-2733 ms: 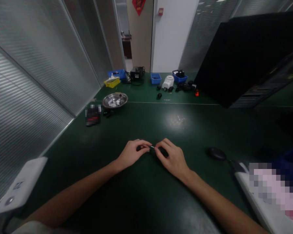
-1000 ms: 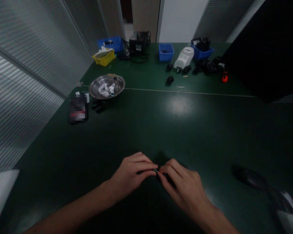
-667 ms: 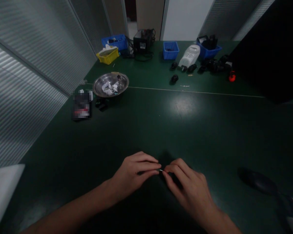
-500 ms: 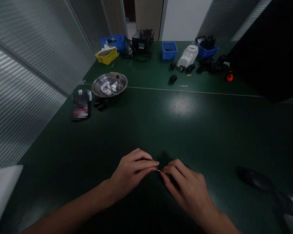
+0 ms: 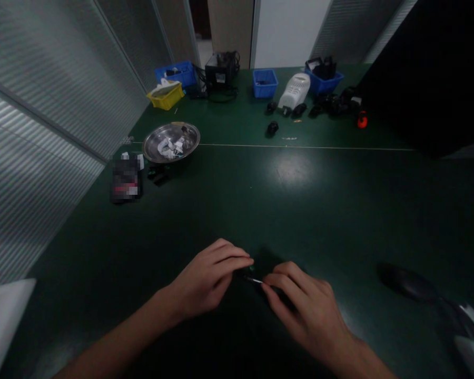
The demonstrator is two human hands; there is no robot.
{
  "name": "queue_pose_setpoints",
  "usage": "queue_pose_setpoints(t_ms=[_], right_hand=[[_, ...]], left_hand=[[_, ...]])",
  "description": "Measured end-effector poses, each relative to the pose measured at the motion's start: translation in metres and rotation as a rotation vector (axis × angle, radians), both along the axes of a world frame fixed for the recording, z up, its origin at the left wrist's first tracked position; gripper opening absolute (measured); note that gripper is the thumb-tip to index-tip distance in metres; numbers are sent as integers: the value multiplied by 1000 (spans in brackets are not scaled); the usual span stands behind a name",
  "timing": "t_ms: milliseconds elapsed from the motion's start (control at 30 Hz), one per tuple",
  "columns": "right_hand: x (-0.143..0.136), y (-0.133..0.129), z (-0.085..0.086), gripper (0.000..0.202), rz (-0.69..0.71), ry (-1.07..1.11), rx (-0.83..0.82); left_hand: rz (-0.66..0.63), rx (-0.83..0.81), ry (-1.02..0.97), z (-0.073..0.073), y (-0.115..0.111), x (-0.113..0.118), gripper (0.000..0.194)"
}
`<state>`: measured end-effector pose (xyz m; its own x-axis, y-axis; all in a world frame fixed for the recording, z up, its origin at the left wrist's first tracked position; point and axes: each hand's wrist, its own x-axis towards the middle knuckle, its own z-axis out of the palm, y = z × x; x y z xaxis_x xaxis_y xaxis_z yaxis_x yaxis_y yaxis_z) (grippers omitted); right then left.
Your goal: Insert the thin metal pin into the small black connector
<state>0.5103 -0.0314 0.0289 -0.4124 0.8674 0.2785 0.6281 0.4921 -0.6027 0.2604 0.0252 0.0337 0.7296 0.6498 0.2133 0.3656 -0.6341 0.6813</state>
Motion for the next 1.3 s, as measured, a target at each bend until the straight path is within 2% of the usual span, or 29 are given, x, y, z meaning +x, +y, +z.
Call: queue_pose_setpoints(t_ms=[100, 233, 300, 367, 467, 600, 700, 767, 933, 1067, 1133, 1300], right_hand=[[2, -1, 2, 14, -14, 51, 39], [3, -2, 4, 13, -23, 70, 69], [3, -2, 4, 12, -28, 74, 70], [4, -3, 4, 12, -27, 77, 70], [4, -3, 4, 12, -20, 80, 62], [5, -2, 5, 13, -23, 79, 48], [5, -2, 5, 14, -26, 72, 48], [5, -2, 6, 13, -28, 73, 47], [6, -1, 7, 13, -39, 69, 43], [6, 0, 8, 14, -41, 79, 30], [6, 0, 9, 14, -42, 89, 29], [7, -1, 8, 14, -44, 77, 21]], left_hand=[[-68, 50, 88, 4, -3, 2, 33], [-133, 210, 213, -1, -5, 5, 32], [-164, 251, 236, -4, -2, 0, 37], [-135, 265, 254, -6, 5, -15, 40], [68, 265, 307, -9, 24, -59, 44], [522, 328, 393, -11, 49, -131, 37], [691, 342, 476, -11, 55, -167, 37], [715, 315, 503, -10, 53, -179, 39], [709, 274, 511, -6, 48, -190, 41], [908, 271, 621, -1, 48, -206, 40], [997, 294, 610, -1, 47, -217, 38], [1096, 358, 535, -4, 46, -232, 37]])
